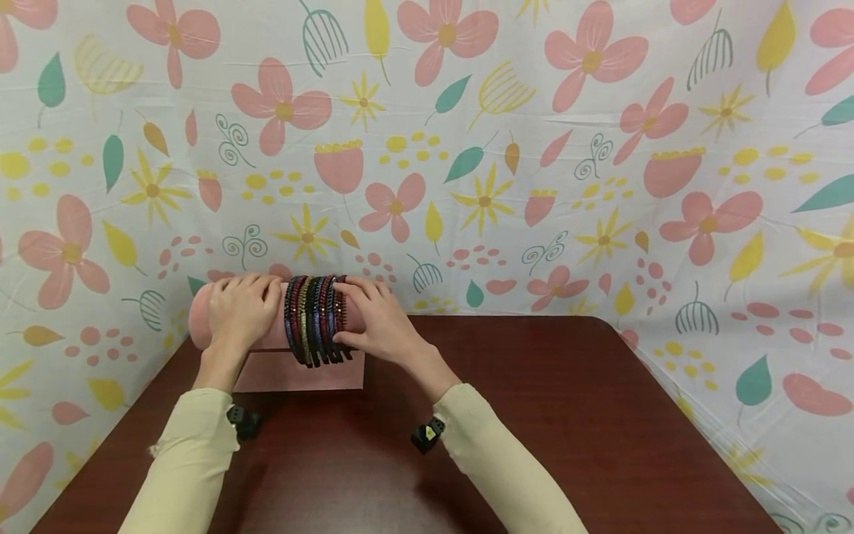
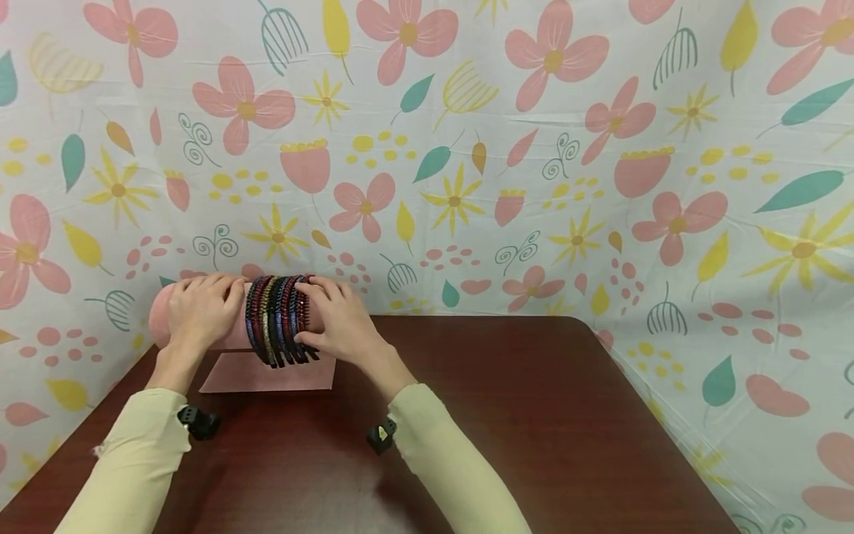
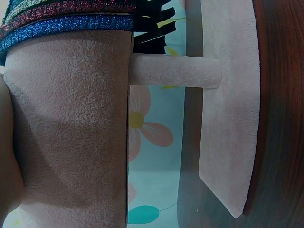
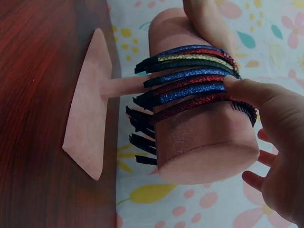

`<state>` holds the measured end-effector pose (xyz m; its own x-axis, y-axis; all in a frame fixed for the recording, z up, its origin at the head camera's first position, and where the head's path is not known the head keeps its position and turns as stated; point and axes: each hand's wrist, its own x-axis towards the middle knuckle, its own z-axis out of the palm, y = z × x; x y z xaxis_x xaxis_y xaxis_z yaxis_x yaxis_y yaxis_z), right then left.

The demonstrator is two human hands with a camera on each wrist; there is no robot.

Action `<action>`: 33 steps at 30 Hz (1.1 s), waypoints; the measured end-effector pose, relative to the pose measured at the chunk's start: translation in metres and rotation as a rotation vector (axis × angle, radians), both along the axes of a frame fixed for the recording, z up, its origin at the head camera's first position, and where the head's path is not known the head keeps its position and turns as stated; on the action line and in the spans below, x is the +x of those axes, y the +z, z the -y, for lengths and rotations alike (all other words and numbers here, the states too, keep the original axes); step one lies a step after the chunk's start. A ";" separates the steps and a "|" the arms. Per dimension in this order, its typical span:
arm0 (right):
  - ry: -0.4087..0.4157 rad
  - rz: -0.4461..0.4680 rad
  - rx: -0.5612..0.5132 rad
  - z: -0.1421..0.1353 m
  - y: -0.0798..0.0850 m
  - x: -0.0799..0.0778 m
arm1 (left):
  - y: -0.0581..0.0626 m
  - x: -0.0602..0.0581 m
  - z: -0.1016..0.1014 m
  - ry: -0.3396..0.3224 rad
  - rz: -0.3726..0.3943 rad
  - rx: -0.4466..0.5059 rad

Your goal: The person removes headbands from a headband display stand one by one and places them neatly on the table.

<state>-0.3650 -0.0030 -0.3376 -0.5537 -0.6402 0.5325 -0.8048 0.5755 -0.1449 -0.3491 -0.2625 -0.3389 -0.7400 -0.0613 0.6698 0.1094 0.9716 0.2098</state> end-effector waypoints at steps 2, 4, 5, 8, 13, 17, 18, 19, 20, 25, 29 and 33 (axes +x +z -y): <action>-0.003 0.012 0.009 0.000 0.000 -0.001 | 0.000 0.000 0.000 0.001 0.000 0.001; -0.011 0.023 0.026 0.000 0.000 -0.001 | -0.001 0.000 0.000 0.001 -0.003 0.002; -0.017 0.029 0.036 0.001 0.000 -0.002 | -0.001 -0.001 0.000 0.002 -0.005 0.002; -0.037 0.053 0.066 0.001 0.000 -0.002 | -0.002 -0.001 0.001 0.003 -0.013 0.004; -0.058 0.081 0.084 0.003 -0.002 -0.003 | -0.003 -0.002 0.001 0.003 -0.022 0.004; -0.062 0.092 0.077 0.004 -0.003 -0.004 | -0.004 -0.002 0.001 0.002 -0.034 0.002; -0.064 0.091 0.080 0.004 -0.003 -0.004 | -0.004 -0.002 0.000 0.002 -0.038 0.002; -0.066 0.086 0.086 0.004 -0.003 -0.004 | -0.004 -0.002 0.000 0.001 -0.043 0.003; -0.068 0.077 0.095 0.004 -0.003 -0.004 | -0.004 -0.002 0.000 0.001 -0.048 0.004; -0.083 0.024 0.121 0.001 -0.001 -0.006 | -0.003 -0.003 0.000 -0.001 -0.065 0.016; -0.085 0.011 0.113 -0.003 -0.001 -0.008 | -0.002 -0.003 0.000 -0.004 -0.059 0.029; -0.074 0.017 0.089 -0.005 -0.003 -0.010 | -0.002 -0.003 0.000 -0.005 -0.059 0.034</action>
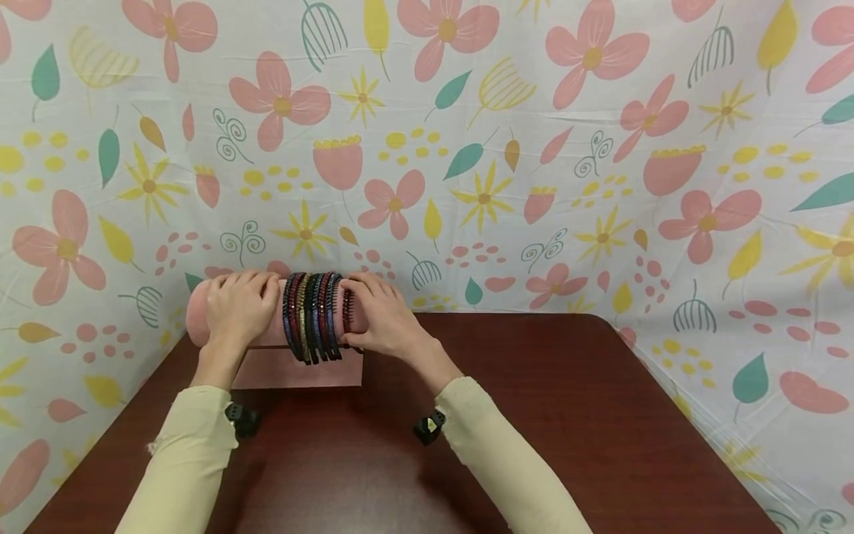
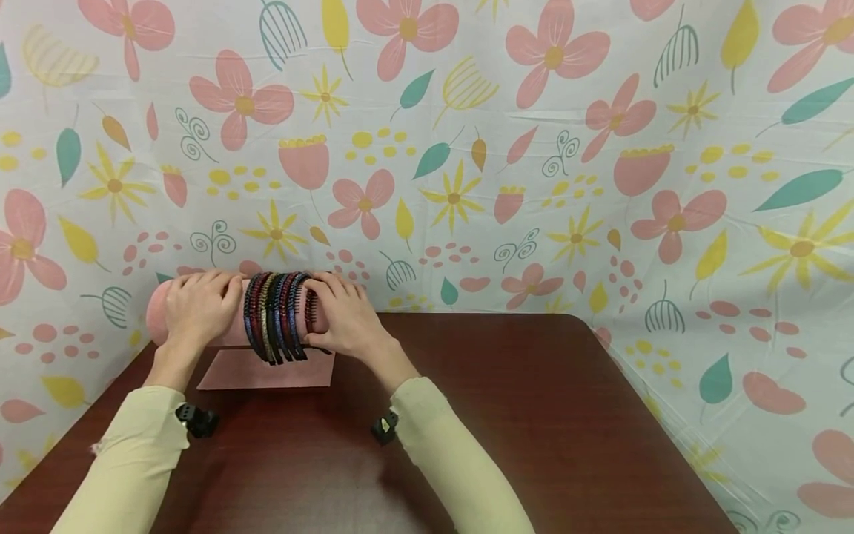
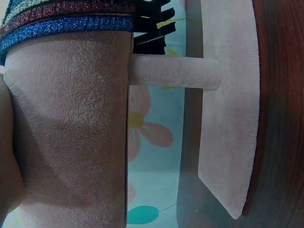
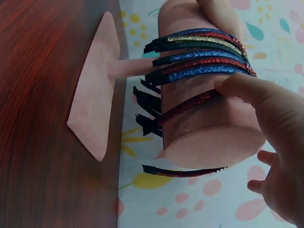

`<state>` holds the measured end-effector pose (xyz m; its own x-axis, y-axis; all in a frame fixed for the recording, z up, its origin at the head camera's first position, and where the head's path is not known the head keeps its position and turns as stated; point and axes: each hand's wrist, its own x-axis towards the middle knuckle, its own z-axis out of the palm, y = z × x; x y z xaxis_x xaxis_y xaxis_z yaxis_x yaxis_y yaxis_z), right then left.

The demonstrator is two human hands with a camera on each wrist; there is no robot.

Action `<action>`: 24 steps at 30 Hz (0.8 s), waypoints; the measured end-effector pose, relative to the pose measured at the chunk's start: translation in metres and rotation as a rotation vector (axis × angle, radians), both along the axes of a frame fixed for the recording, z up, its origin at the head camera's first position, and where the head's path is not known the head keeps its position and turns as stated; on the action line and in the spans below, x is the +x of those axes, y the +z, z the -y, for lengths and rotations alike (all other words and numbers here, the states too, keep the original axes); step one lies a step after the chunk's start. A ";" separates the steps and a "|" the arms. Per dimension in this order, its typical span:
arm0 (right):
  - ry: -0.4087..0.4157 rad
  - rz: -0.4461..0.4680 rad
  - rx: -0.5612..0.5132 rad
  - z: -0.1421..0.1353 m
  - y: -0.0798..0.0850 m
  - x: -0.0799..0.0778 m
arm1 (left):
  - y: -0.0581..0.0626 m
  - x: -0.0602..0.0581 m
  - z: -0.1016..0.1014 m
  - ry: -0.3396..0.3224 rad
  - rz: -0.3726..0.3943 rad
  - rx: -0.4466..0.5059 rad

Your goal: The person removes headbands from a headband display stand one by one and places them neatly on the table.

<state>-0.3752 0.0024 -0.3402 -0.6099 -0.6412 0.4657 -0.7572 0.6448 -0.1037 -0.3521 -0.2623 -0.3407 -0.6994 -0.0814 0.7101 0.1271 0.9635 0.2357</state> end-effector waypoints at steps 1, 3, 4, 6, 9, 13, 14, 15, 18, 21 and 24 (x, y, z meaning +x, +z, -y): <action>0.006 0.006 -0.008 0.000 0.000 0.000 | 0.000 0.000 0.000 0.000 -0.002 0.000; 0.016 0.023 -0.019 -0.001 -0.001 -0.002 | 0.000 0.000 0.000 0.000 -0.005 -0.003; 0.022 0.033 -0.023 -0.001 -0.001 -0.002 | 0.000 0.000 0.000 -0.001 -0.005 -0.004; 0.033 0.049 -0.029 -0.002 -0.002 -0.003 | -0.001 -0.001 0.000 0.000 -0.001 -0.006; 0.052 0.054 -0.035 -0.003 -0.002 -0.005 | -0.001 -0.001 0.000 0.001 0.006 -0.007; 0.067 0.029 -0.038 -0.004 -0.003 -0.006 | -0.001 -0.002 0.000 0.003 0.002 -0.007; 0.067 0.021 -0.038 -0.005 -0.003 -0.006 | -0.001 -0.002 0.000 0.003 0.000 -0.006; 0.067 0.014 -0.036 -0.005 -0.003 -0.007 | -0.001 -0.002 0.000 0.003 -0.002 -0.007; 0.074 -0.004 -0.036 -0.007 -0.005 -0.009 | -0.001 -0.002 0.000 0.003 -0.001 -0.006; 0.093 -0.002 -0.048 -0.008 -0.006 -0.010 | -0.001 -0.001 0.000 0.004 0.002 -0.006; 0.106 0.010 -0.056 -0.008 -0.007 -0.011 | -0.001 -0.002 0.001 0.005 0.005 -0.005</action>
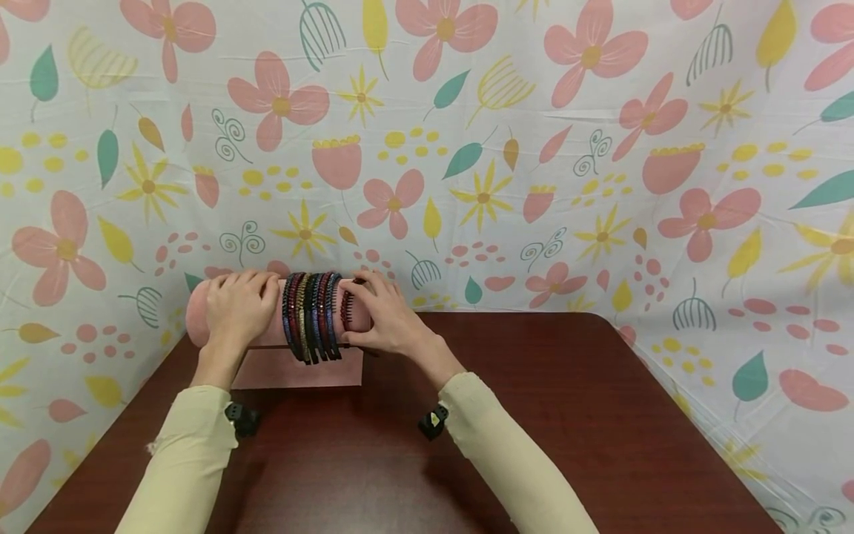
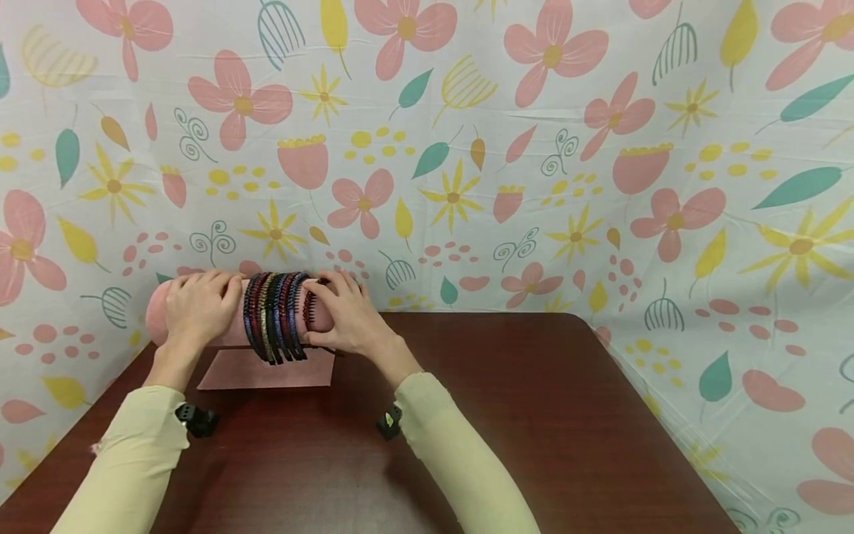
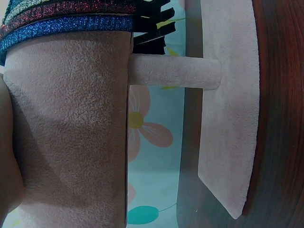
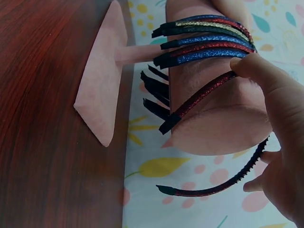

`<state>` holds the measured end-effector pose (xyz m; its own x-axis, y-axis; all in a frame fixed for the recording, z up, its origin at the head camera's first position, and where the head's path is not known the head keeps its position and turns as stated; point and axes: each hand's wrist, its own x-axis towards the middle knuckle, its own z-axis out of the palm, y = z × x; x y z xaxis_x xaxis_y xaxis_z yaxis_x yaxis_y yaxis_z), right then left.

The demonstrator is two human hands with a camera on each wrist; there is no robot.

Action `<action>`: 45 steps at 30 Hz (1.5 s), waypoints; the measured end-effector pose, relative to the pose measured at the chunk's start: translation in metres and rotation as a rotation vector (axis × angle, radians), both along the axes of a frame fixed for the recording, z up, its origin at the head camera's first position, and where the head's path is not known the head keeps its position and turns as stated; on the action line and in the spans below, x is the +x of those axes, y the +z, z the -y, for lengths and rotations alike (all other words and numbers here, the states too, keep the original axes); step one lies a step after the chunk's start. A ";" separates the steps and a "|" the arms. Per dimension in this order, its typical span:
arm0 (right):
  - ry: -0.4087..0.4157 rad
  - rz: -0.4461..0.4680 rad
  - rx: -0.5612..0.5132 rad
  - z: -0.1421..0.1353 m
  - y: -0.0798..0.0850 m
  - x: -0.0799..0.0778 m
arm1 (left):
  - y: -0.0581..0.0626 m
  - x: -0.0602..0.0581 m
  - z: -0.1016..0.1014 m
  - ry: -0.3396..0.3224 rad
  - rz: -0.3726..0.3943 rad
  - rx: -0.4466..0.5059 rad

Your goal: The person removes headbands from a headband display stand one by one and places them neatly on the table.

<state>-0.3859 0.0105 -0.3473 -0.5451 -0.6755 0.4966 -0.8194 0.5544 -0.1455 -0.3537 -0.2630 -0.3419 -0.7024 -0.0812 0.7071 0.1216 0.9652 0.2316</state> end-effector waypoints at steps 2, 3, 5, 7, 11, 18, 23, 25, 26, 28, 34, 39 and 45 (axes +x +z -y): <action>0.002 0.005 -0.002 0.000 0.000 0.000 | 0.000 0.000 0.000 -0.001 0.005 0.001; -0.001 0.005 -0.002 0.000 -0.001 0.000 | 0.000 0.000 0.000 -0.001 0.009 0.002; -0.008 0.000 0.000 -0.001 -0.002 0.001 | 0.000 0.001 0.000 -0.001 0.017 0.000; -0.013 -0.009 -0.002 -0.001 -0.003 0.001 | 0.000 0.001 0.000 -0.002 0.024 -0.003; -0.017 -0.028 -0.010 -0.002 -0.003 0.002 | -0.001 0.001 -0.001 -0.004 0.029 -0.011; -0.026 -0.030 -0.007 -0.002 -0.002 0.003 | -0.001 0.002 -0.002 -0.003 0.025 -0.003; -0.061 -0.025 -0.006 -0.005 -0.003 0.004 | -0.001 0.002 -0.003 -0.006 0.025 -0.002; -0.066 -0.026 -0.013 -0.006 -0.004 0.004 | -0.001 0.002 -0.003 -0.005 0.025 -0.002; -0.070 -0.028 -0.016 -0.007 -0.004 0.004 | -0.001 0.002 -0.003 -0.005 0.025 0.000; -0.072 -0.030 -0.027 -0.009 -0.005 0.003 | -0.001 0.003 -0.002 -0.004 0.027 0.003; -0.119 -0.061 -0.015 -0.017 -0.005 0.001 | 0.000 0.003 -0.001 0.002 0.043 0.015; -0.150 -0.060 -0.020 -0.025 -0.007 -0.002 | 0.001 0.004 0.000 0.004 0.051 0.017; -0.161 -0.053 -0.079 -0.034 -0.011 -0.003 | 0.001 0.003 0.000 0.001 0.048 0.008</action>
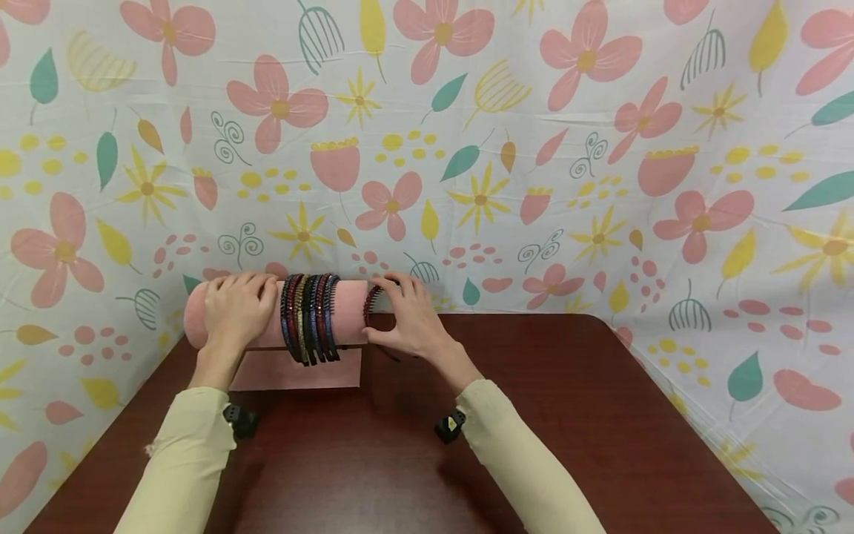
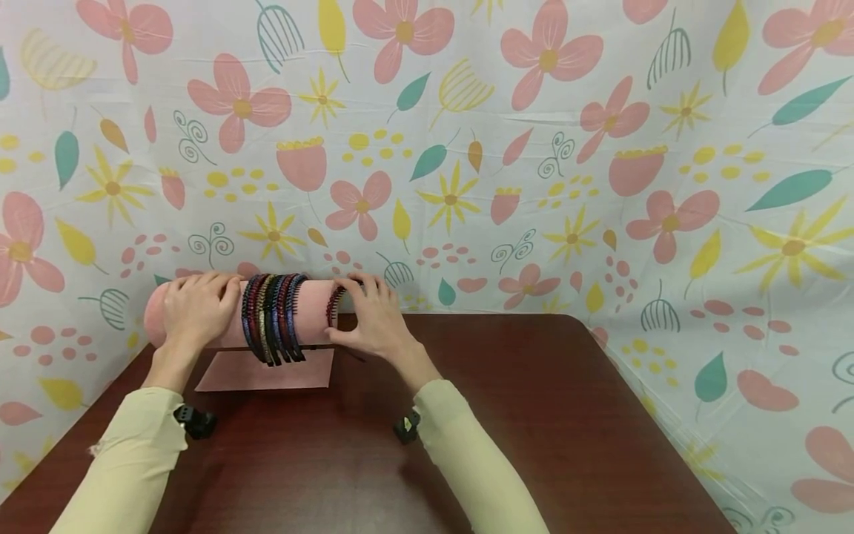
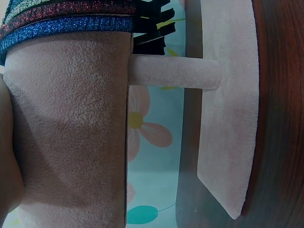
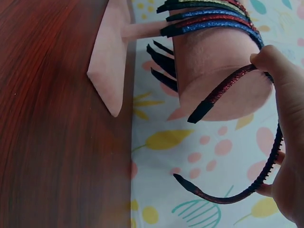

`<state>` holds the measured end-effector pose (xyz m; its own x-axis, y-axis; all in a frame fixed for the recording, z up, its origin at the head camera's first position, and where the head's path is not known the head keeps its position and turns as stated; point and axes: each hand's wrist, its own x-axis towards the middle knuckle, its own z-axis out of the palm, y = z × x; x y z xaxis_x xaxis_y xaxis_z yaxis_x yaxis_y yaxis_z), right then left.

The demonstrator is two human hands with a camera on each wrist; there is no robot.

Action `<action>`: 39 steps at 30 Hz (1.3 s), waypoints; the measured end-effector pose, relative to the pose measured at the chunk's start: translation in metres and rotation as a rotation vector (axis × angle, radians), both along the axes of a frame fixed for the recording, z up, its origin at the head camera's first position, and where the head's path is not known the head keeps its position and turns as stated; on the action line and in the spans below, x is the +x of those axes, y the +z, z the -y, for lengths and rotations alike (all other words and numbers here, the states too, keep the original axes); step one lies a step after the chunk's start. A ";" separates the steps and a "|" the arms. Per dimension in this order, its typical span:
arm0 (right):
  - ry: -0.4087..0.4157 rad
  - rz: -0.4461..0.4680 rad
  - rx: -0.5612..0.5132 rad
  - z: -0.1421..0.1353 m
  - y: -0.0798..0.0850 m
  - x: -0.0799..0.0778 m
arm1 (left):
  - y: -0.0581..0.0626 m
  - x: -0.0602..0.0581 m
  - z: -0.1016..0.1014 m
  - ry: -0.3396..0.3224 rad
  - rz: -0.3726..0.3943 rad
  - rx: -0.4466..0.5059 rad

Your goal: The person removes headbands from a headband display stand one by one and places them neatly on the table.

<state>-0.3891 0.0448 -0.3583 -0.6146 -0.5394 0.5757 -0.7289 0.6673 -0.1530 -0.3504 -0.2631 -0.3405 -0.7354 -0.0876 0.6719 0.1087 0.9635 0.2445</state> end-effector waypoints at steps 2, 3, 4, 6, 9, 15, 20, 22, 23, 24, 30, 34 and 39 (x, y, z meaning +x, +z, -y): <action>0.003 -0.002 -0.015 -0.002 -0.001 0.000 | 0.000 0.000 0.000 -0.001 0.007 -0.001; 0.003 0.000 -0.022 -0.003 -0.002 0.000 | 0.000 0.000 0.000 0.001 0.011 -0.001; 0.001 0.003 -0.025 -0.005 -0.003 -0.001 | 0.000 0.000 0.001 0.001 0.013 -0.001; -0.003 0.012 -0.027 -0.007 -0.005 -0.001 | 0.000 0.000 0.001 0.003 0.013 -0.001; -0.016 0.032 -0.030 -0.010 -0.008 -0.001 | 0.000 0.001 0.001 0.004 0.009 -0.001; -0.048 0.060 -0.009 -0.014 -0.015 -0.004 | 0.000 0.001 0.001 0.004 0.011 -0.002; -0.056 0.089 -0.008 -0.015 -0.021 -0.006 | 0.001 0.000 0.001 0.003 0.029 0.002; -0.062 0.091 -0.005 -0.015 -0.024 -0.007 | 0.001 -0.001 0.001 0.001 0.031 0.001; -0.067 0.092 -0.001 -0.015 -0.026 -0.007 | 0.001 -0.001 0.001 0.000 0.030 0.000; -0.073 0.093 0.004 -0.015 -0.028 -0.008 | 0.001 -0.001 0.001 -0.001 0.025 0.001; -0.098 0.146 0.022 -0.013 -0.038 -0.012 | -0.001 -0.003 0.001 0.001 0.006 -0.002; -0.100 0.173 0.019 -0.011 -0.044 -0.013 | -0.001 -0.003 0.001 0.003 -0.004 -0.006; -0.121 0.219 0.035 -0.007 -0.053 -0.015 | -0.001 -0.003 0.002 0.005 -0.008 -0.008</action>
<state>-0.4038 0.0523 -0.4108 -0.7839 -0.4716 0.4039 -0.5956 0.7550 -0.2744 -0.3533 -0.2647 -0.3415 -0.7297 -0.0862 0.6783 0.1054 0.9660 0.2361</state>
